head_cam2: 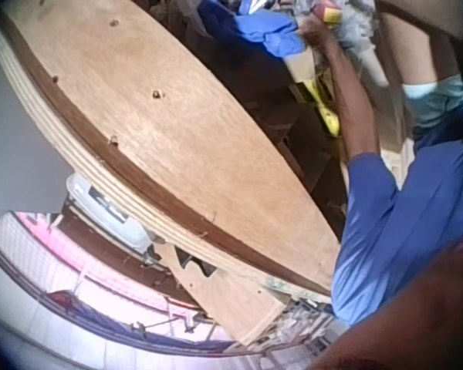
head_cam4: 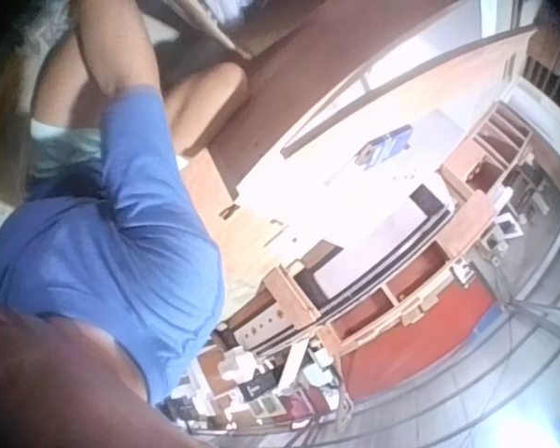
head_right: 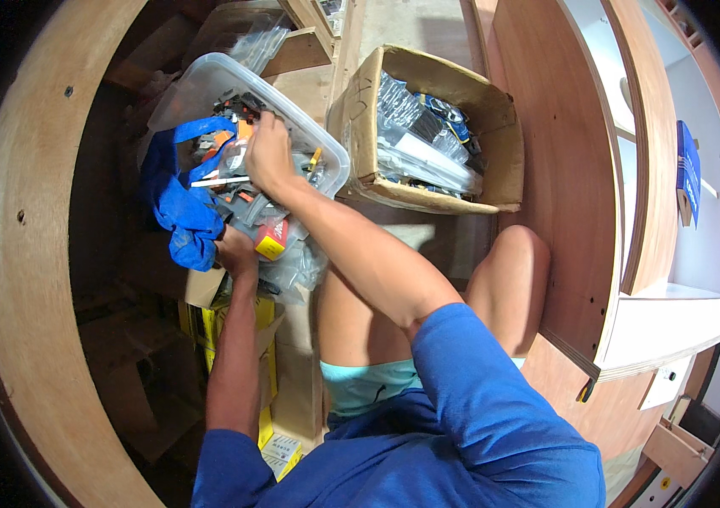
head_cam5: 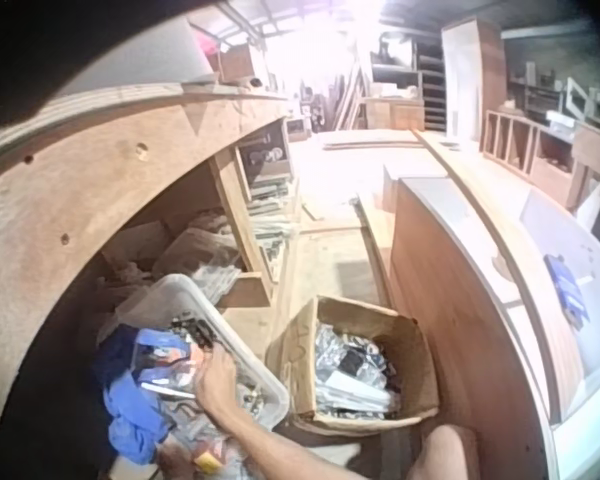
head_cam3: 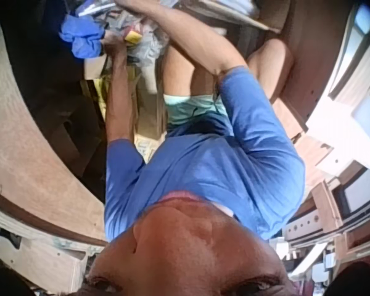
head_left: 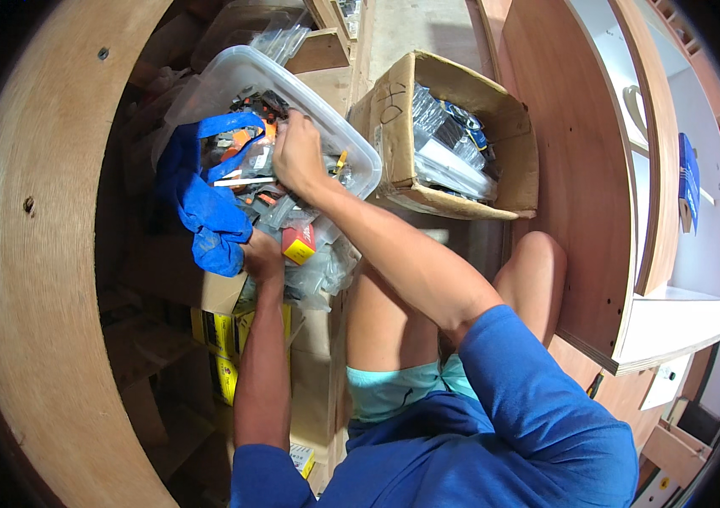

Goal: The person handles thin wooden strips and curved wooden pieces, applying tape to the edges and assembling them into a circular shape. They then search through a storage container for additional parts.

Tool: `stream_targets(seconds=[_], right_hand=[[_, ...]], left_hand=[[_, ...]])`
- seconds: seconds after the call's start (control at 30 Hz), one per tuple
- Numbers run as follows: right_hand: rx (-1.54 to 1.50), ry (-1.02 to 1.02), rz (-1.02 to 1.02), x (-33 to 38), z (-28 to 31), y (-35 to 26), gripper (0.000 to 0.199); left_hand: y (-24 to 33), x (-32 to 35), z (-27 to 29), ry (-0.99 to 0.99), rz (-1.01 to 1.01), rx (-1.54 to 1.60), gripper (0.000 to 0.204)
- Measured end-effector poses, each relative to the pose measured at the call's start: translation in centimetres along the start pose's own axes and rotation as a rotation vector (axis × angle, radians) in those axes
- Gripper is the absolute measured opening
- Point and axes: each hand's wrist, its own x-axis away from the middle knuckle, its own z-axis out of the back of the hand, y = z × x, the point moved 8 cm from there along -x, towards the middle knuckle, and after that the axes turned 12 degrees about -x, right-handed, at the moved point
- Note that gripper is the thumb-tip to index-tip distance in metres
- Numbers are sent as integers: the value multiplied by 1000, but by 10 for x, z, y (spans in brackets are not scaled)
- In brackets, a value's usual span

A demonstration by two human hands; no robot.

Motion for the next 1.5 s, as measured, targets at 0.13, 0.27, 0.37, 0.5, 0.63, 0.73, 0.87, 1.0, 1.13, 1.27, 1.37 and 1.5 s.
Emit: stream_targets(seconds=[0.13,0.27,0.37,0.5,0.63,0.73,0.87,1.0,1.13,1.27,1.37,1.5], right_hand=[[323,-130,-355,-11,-5,20,30],[523,-203,-327,-10,-2,14,39],[447,-212,-409,3,-12,16,45],[727,55,158,-6,-19,13,36],[228,-413,150,21,-65,-10,27],[128,-528,322,22,-56,-16,26],[229,-440,390,34,-49,-26,42],[245,-367,245,26,-41,-19,41],[401,-217,-46,-9,-23,20,39],[525,-397,-307,-20,-36,26,33],[574,-393,-263,-40,-38,37,29],[654,-303,-138,-46,-42,43,25]], left_hand=[[6,2,6,-65,-153,-161,40],[25,1,16,25,-185,-49,43],[15,5,12,-19,-184,-27,43],[19,5,-28,-151,-186,178,51],[-19,14,-10,22,-172,16,39],[-12,16,-19,-108,-144,35,40],[8,16,-10,-92,-224,-78,42],[8,13,-1,-39,-233,-105,44],[29,6,5,19,-322,-50,48],[17,0,13,-43,-203,31,51],[-8,1,-14,-150,-127,1,52],[11,15,-13,-258,-129,4,56]])
